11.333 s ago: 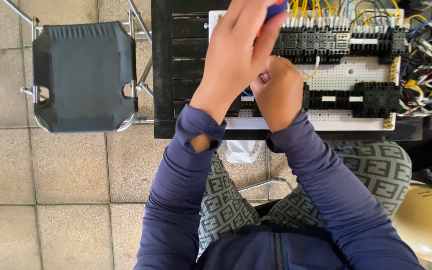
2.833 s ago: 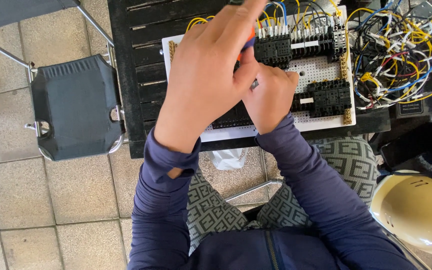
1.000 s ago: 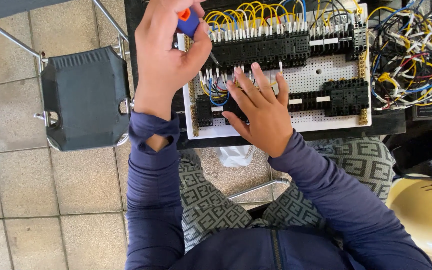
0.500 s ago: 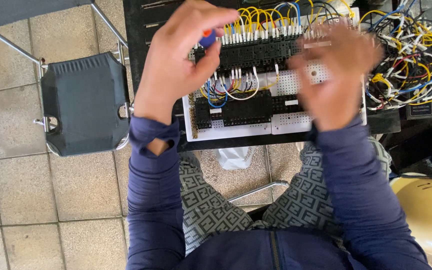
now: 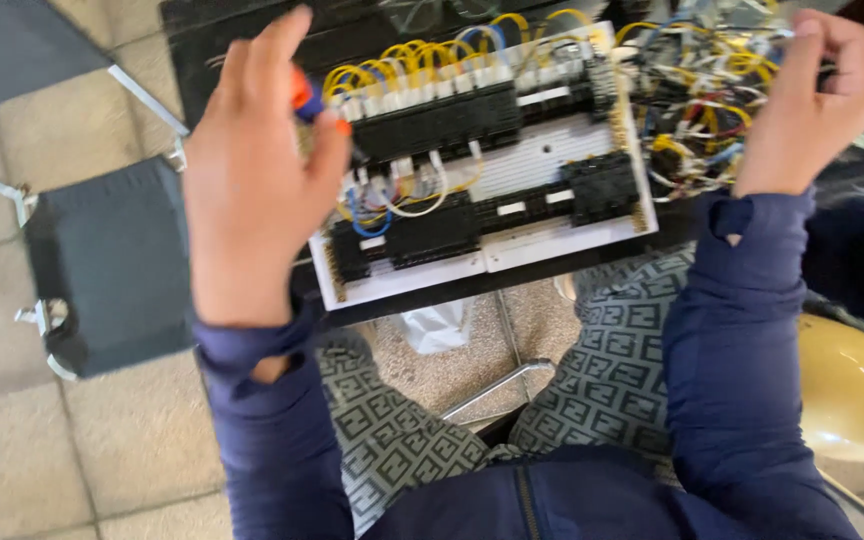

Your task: The person uses a screwdriver to tighten screws on a terminal block, securing various colored wires into the connection points on a white breadboard. The person repeatedly inserts wire ends into the terminals and tightens them with the tool.

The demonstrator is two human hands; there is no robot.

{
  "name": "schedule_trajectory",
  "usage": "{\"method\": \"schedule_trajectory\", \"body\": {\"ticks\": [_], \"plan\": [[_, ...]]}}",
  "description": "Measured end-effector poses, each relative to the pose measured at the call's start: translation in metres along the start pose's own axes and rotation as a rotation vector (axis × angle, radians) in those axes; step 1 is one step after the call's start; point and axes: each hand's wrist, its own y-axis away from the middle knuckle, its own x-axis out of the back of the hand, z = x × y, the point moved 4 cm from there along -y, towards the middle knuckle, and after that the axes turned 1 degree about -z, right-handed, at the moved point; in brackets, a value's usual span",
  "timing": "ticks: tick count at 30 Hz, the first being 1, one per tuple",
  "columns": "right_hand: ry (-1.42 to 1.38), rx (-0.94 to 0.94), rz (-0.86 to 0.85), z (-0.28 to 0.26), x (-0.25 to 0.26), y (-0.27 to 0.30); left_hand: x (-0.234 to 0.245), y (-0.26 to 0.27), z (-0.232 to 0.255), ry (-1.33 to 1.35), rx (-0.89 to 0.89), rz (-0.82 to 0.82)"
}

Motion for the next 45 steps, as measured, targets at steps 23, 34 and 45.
{"method": "schedule_trajectory", "body": {"ticks": [23,34,45], "plan": [[0.338,-0.568,-0.768,0.024,-0.067,0.044,-0.006,0.020,0.017,-0.241,0.182,0.030],[0.352,-0.410,-0.530,0.027,-0.076,0.040,-0.017,0.021,0.018,-0.091,0.241,0.154],[0.360,-0.330,-0.457,0.038,-0.078,0.037,-0.012,0.028,0.008,-0.250,0.102,0.569]]}}
